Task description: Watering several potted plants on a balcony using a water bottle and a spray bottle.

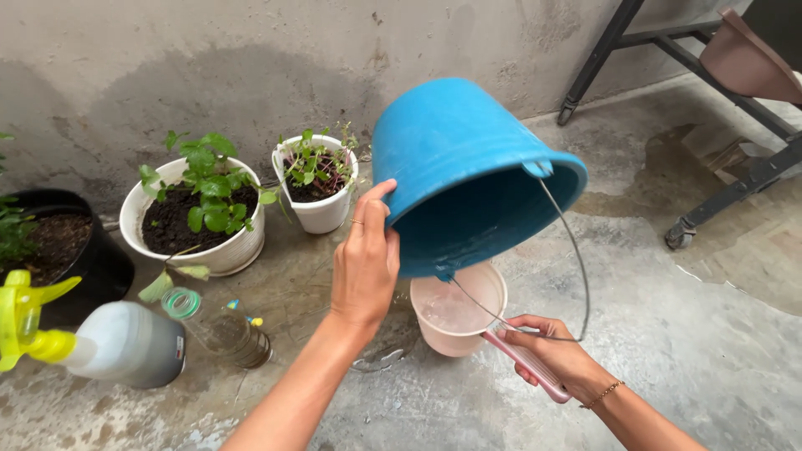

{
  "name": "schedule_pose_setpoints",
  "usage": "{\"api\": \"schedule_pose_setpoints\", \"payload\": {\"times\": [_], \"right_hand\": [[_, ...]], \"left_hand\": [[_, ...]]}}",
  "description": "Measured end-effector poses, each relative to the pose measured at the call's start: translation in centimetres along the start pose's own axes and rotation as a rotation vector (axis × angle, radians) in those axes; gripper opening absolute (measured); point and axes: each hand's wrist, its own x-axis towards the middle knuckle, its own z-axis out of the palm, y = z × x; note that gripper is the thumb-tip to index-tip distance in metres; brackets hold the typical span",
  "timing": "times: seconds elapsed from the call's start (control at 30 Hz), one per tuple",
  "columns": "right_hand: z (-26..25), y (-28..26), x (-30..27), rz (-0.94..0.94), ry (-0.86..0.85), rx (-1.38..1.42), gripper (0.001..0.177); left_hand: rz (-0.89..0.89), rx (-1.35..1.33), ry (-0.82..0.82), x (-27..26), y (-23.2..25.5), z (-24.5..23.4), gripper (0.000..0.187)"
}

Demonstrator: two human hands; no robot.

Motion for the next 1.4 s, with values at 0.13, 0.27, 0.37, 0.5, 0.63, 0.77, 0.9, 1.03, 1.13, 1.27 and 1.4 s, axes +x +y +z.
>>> {"api": "schedule_pose_setpoints", "payload": {"times": [0.13, 0.27, 0.37, 0.5, 0.63, 0.77, 0.9, 1.03, 1.13, 1.27, 1.4], "right_hand": [[-2.0, 0.4, 0.9, -0.005, 0.118, -0.015, 0.035], [-4.4, 0.6, 2.1, -0.115, 0.278, -0.01, 0.037], [-5.8, -0.1, 2.2, -0.159, 0.421, 0.012, 0.039], [-7.0, -0.8, 1.9, -0.174, 0.531, 0.089, 0.041], [-7.4, -0.7, 2.0, -0.174, 0.574, 0.131, 0.041], [-7.1, -0.7, 2.0, -0.22, 0.564, 0.148, 0.039], [-5.2, -2.4, 0.4, -0.208, 0.568, 0.214, 0.037], [-3.0, -3.6, -1.5, -0.278, 0.561, 0.215, 0.036], [-1.5, -4.8, -2.6, -0.363, 0.588, 0.162, 0.037], [0.1, -7.1, -4.4, -0.499, 0.564, 0.06, 0.041], [2.9, -10.0, -6.5, -0.602, 0.485, -0.092, 0.046]], "left_hand": [[-0.287, -0.106, -0.033, 0.8, 1.0, 1.6, 0.047], [-0.48, -0.289, 0.097, 1.7, -0.2, 5.1, 0.02], [-0.668, -0.299, 0.083, 2.0, -2.0, 7.8, 0.021], [-0.807, -0.269, 0.102, 1.4, -5.2, 11.5, 0.031], [-0.948, -0.224, 0.029, 1.2, -5.3, 12.4, 0.034], [-1.252, -0.553, -0.015, 0.7, -5.5, 13.8, 0.035], [-1.251, -1.06, 0.025, -3.7, -11.7, 18.8, 0.034], [-1.213, -1.348, -0.283, -5.6, -14.1, 19.0, 0.046], [-1.263, -1.034, -0.434, -3.8, -11.0, 14.5, 0.062], [-0.996, -0.574, -0.61, -4.4, -11.9, 10.5, 0.063], [-0.751, -0.126, -0.687, -1.8, -7.7, 1.9, 0.048]]}}
